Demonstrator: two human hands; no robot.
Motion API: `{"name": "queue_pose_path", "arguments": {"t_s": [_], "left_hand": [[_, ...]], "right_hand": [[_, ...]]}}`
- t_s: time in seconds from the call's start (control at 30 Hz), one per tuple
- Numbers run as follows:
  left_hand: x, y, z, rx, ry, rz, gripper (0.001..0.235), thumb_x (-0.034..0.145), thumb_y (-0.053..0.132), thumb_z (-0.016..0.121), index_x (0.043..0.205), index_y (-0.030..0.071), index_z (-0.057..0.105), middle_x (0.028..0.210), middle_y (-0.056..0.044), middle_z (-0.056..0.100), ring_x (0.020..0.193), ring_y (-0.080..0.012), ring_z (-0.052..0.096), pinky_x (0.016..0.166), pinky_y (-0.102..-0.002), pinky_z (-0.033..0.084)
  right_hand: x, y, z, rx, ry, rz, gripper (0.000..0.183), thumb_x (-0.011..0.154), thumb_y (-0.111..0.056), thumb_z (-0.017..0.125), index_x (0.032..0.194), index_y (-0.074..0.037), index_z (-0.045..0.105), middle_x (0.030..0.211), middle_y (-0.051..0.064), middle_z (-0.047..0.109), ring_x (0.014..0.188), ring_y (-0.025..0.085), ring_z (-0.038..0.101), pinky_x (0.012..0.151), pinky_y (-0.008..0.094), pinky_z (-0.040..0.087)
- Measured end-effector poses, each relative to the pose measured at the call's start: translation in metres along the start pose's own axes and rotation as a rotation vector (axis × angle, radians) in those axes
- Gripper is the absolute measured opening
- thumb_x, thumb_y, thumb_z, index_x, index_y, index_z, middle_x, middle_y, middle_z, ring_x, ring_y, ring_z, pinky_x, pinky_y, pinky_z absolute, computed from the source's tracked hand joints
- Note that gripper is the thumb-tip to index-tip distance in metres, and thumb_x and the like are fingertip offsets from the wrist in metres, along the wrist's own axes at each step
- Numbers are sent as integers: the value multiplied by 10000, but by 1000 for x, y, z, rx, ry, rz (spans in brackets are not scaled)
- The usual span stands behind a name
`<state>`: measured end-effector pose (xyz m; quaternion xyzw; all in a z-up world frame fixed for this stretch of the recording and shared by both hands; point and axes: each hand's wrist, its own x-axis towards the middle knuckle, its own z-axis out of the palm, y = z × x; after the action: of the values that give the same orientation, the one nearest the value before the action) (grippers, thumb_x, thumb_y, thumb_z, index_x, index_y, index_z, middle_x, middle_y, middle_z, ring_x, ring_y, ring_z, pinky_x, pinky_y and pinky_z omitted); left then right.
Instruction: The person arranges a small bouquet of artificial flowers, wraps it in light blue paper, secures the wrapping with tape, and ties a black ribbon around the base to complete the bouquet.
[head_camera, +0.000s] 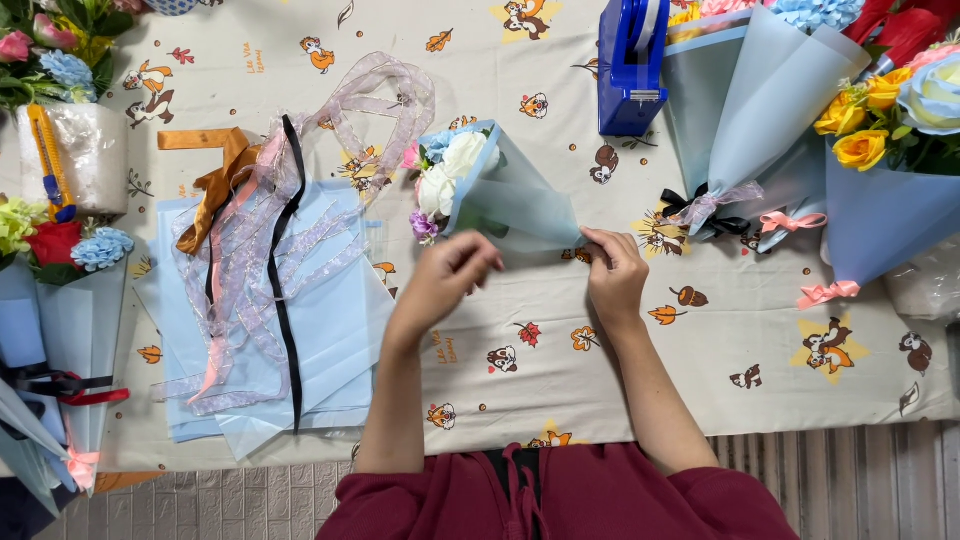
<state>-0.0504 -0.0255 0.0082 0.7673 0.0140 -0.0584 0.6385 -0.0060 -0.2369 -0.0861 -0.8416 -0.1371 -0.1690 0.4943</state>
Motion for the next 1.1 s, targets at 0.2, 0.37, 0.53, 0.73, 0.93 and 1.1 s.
{"name": "queue_pose_path", "arguments": {"t_s": [0.2,0.37,0.53,0.73,0.93,1.1], "left_hand": [[0,-87,98,-346,-119,-241,219,859,100,536,1062,26,573,810,-135,649,639,-135,629,580,-241,521],[17,-95,120,-583,115,-323,384,845,138,599,1154,-30,443,981,-167,614,798,-200,641,710,-283,536],[16,-77,102,-572,18,-390,439,837,160,611,1126,-100,407,886,-192,621,701,-227,644,597,-301,557],[-1,-25,90,767,-232,140,167,821,213,561,962,124,554,719,-35,575,693,-210,622,585,-342,530],[46,-56,112,1141,374,830,204,799,192,580,990,121,560,851,-31,510,779,-169,534,688,-275,416],[72,-60,103,1298,348,830,101,745,102,587,750,100,487,724,-32,473,834,-187,541,855,-348,366]], "right_hand": [[-1,-12,6,14,6,-58,191,755,94,618,875,-47,666,779,65,633,714,223,567,656,292,462],[-4,-20,4,29,9,-46,169,769,75,617,877,-45,669,764,62,625,704,210,565,647,287,462],[1,-21,0,24,19,0,161,776,95,603,876,-16,663,766,86,625,710,206,558,650,293,458],[5,-14,0,53,5,86,173,811,111,555,897,-8,646,788,80,598,742,188,528,676,278,440],[1,3,5,15,31,-25,143,789,50,626,881,-55,656,730,30,594,691,166,528,650,262,442],[0,21,6,18,58,20,126,793,60,599,814,-58,636,680,20,580,668,185,535,627,282,449]]}}
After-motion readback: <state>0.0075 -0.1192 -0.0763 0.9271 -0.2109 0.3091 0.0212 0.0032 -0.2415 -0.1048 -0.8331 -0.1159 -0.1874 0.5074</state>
